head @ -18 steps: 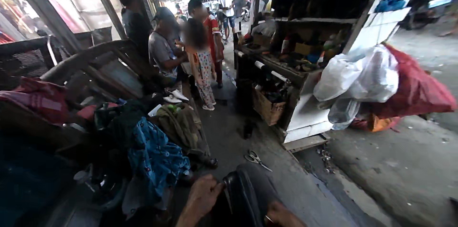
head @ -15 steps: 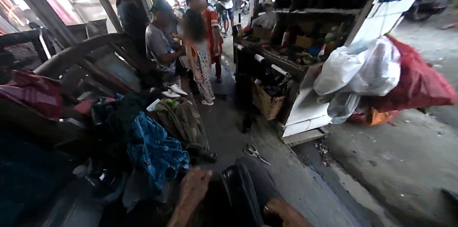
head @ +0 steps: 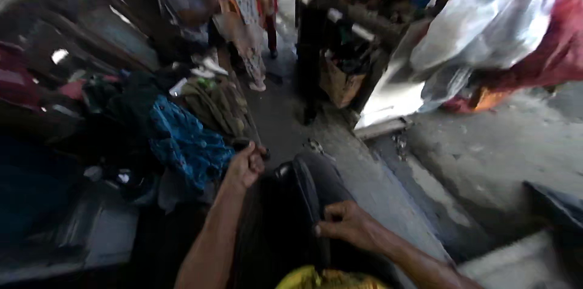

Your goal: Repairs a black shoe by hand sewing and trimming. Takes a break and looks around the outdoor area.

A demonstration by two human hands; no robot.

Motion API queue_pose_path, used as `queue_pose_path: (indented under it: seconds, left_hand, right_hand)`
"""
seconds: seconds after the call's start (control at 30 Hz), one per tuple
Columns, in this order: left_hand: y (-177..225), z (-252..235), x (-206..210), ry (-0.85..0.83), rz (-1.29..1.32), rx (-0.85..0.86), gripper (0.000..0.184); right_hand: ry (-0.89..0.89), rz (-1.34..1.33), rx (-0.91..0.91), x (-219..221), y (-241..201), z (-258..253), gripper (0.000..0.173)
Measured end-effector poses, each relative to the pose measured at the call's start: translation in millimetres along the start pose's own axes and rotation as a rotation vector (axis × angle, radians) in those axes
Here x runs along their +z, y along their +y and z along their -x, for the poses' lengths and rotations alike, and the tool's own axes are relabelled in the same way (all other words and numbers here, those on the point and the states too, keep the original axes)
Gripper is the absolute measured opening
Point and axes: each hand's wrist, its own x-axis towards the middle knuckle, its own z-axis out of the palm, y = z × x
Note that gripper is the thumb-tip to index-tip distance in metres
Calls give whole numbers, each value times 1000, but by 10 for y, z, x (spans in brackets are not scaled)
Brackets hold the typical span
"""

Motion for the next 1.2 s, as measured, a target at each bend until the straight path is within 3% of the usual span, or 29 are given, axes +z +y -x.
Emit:
queue_pose_path:
  seconds: [0.2,0.4,0.53,0.67,0.77,0.8,0.83,0.93,1.1,1.2]
  left_hand:
    - [-106,-572,-32,146,-273,25,39]
    - [-50,-847,-90,195,-334,40,38]
    - [-93,-506,-98,104,-261,43,36]
    - [-281,258,-193,-98,-412,20,49]
    - [-536,724,-107,-294,-471,-8,23]
    - [-595,816,-37,-341,-481,-9,34]
    - [-634,874,33,-383,-475,-14,38]
    - [-676,886,167,-389,-480,-34,27]
    - [-659,852,220,-461,-476,-56,14]
    - [-675,793,236,-514,-471,-67,10]
  right_hand:
    - [35,-89,21,72,12,-55,34]
    - [18,-157,-66,68,105,-117,38]
    - [-4,-184,-88,24,151,-62,35]
    - [43,-174,-106,-33,193,67,27]
    - [199,-110,-118,-32,228,191,40]
    - [261,-102,-131,-20,276,225,46]
    - [314,-97,-150,-1,340,254,47]
    - [391,-46,-221,20,479,347,35]
    - [338,184,-320,-155,311,490,44]
    - [325,279,-375,-216,204,514,34]
